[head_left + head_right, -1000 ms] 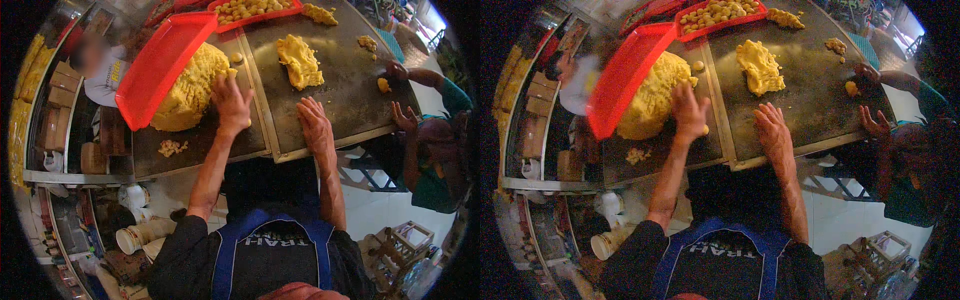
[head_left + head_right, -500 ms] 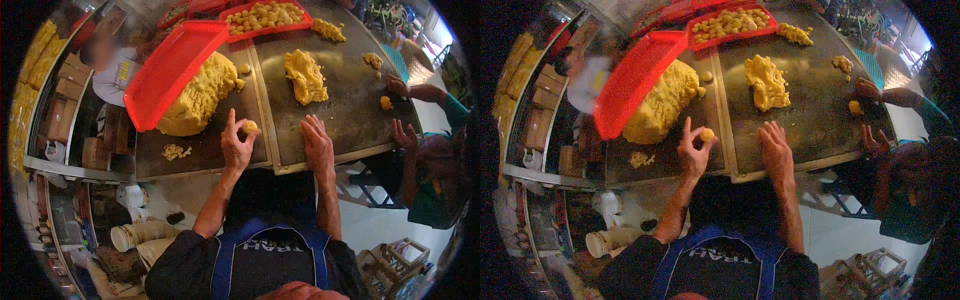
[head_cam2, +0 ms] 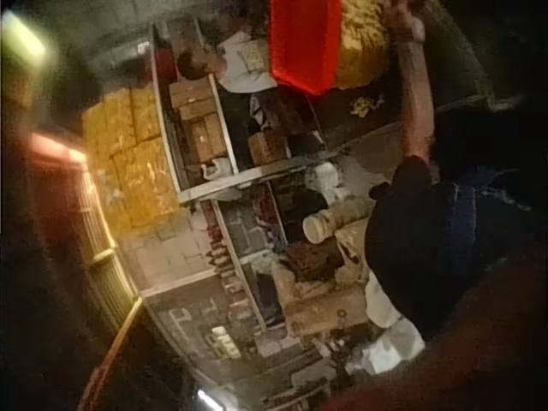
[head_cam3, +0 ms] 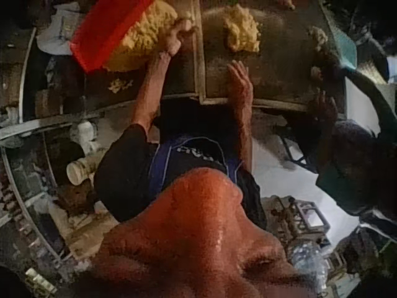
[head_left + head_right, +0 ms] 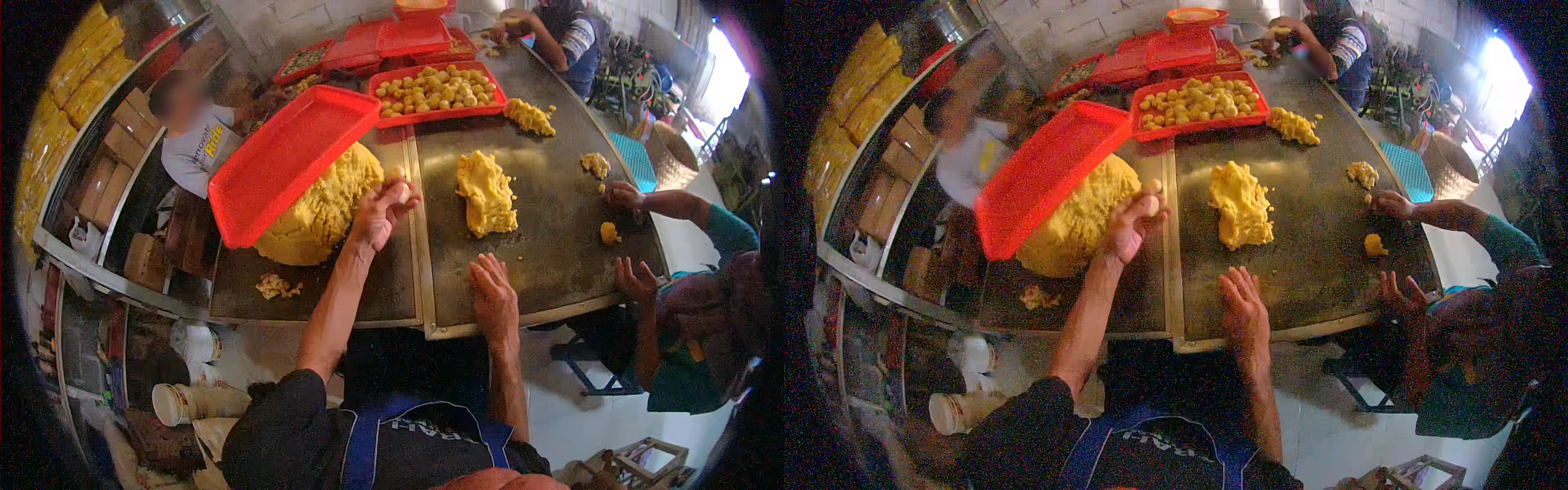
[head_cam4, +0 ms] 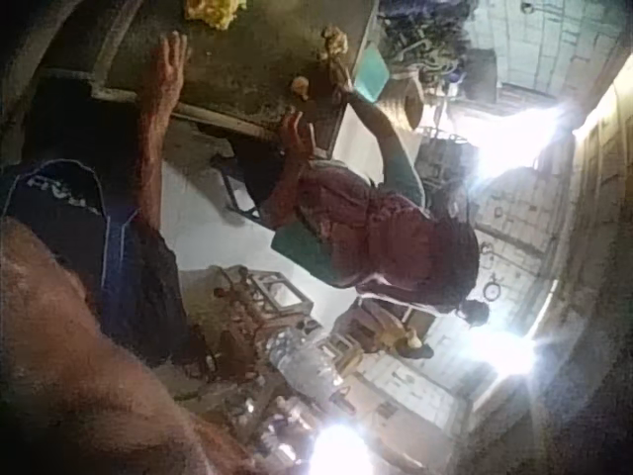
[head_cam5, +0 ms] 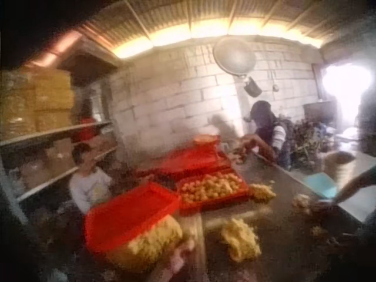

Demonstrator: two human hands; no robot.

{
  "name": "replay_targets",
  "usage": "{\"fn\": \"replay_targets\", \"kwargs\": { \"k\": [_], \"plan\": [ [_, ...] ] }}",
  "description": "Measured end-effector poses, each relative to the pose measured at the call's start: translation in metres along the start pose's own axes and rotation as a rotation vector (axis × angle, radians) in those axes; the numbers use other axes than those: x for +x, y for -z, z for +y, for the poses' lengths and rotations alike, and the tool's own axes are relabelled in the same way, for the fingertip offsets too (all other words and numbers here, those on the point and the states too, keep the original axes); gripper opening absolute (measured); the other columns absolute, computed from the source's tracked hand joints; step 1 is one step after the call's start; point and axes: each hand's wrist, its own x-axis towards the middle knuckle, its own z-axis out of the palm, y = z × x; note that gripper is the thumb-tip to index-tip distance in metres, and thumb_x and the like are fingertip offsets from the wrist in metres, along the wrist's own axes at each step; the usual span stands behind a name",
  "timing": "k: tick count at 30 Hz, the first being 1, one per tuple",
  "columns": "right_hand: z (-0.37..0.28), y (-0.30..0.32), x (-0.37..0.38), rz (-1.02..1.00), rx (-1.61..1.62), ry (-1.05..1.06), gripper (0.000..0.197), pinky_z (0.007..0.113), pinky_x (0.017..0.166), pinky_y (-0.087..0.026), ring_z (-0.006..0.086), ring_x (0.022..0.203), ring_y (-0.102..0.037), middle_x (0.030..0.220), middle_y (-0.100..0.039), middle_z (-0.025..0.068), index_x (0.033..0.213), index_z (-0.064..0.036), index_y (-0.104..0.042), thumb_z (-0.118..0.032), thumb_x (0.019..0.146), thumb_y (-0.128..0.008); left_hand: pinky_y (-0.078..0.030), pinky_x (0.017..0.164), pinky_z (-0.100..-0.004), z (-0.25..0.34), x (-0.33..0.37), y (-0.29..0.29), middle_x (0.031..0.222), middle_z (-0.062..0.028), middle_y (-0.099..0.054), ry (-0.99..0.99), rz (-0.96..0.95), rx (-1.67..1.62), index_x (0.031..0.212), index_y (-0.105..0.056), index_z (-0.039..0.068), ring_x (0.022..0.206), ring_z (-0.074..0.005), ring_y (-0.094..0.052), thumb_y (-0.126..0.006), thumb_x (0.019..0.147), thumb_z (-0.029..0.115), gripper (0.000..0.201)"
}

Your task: Rolling and portioning dough balls on a metal table for pastries.

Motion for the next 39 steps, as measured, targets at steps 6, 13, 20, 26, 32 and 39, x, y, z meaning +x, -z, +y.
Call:
{"fn": "replay_targets", "kwargs": {
  "k": [6,13,20,26,32,39],
  "plan": [
    [0.005,0.013,-0.003,-0.029,-0.027,-0.017,0.033,0.049,0.119,-0.035,0.0364,0.137,-0.049,0.139,-0.060,0.0164,0.124,-0.0023,-0.063,0.003,0.092,-0.055,-0.056,0.093,-0.0451,0.013,0.103,0.005,0.119,-0.0265,-0.064,-0.753,0.124,1.550,0.129,-0.058,-0.005,0.103,-0.0405,-0.067,-0.071,0.087,0.005,0.045],
    [-0.001,0.004,0.005,-0.060,0.018,0.011,0.040,0.049,0.120,-0.033,0.0362,0.138,-0.048,0.139,-0.059,0.0160,0.126,-0.0030,-0.063,0.003,0.086,-0.060,-0.057,0.073,-0.0507,-0.001,0.176,0.102,0.087,-0.0262,-0.065,-0.323,-0.323,2.071,0.093,-0.064,0.001,0.083,-0.0440,-0.067,-0.055,0.085,0.005,0.012],
    [0.002,0.009,0.002,-0.047,-0.036,0.010,0.038,0.050,0.119,-0.035,0.0372,0.137,-0.049,0.139,-0.059,0.0168,0.126,-0.0044,-0.063,0.001,0.088,-0.060,-0.057,0.077,-0.0536,0.017,0.205,0.008,0.100,-0.0325,-0.068,-0.174,-0.034,2.063,0.098,-0.069,-0.003,0.098,-0.0445,-0.069,-0.065,0.076,0.005,0.023],
    [-0.004,0.010,0.002,-0.081,0.002,-0.003,0.034,0.050,0.118,-0.036,0.0374,0.136,-0.050,0.138,-0.060,0.0164,0.123,-0.0053,-0.063,-0.001,0.089,-0.059,-0.051,0.092,-0.0508,0.045,0.266,-0.049,0.114,-0.0296,-0.064,-0.581,0.515,1.864,0.105,-0.067,-0.002,0.111,-0.0446,-0.060,-0.064,0.082,0.002,0.024],
    [0.006,0.001,0.000,-0.062,0.039,0.022,0.038,0.049,0.115,-0.040,0.0377,0.133,-0.053,0.136,-0.061,0.0171,0.126,-0.0092,-0.064,-0.002,0.089,-0.067,-0.044,0.096,-0.0528,0.074,0.314,-0.069,0.121,-0.0233,-0.056,-0.862,0.796,1.871,0.107,-0.067,0.000,0.117,-0.0382,-0.053,-0.072,0.083,0.012,0.027],
    [0.005,0.002,0.005,0.007,0.014,-0.060,0.044,0.053,0.119,-0.031,0.0385,0.136,-0.050,0.143,-0.056,0.0192,0.134,-0.0051,-0.060,0.005,0.091,-0.058,-0.042,0.109,-0.0501,0.023,0.170,-0.153,0.139,-0.0265,-0.051,-0.942,-0.261,1.681,0.116,-0.066,-0.002,0.129,-0.0433,-0.051,-0.075,0.086,0.022,0.039]
  ]
}}
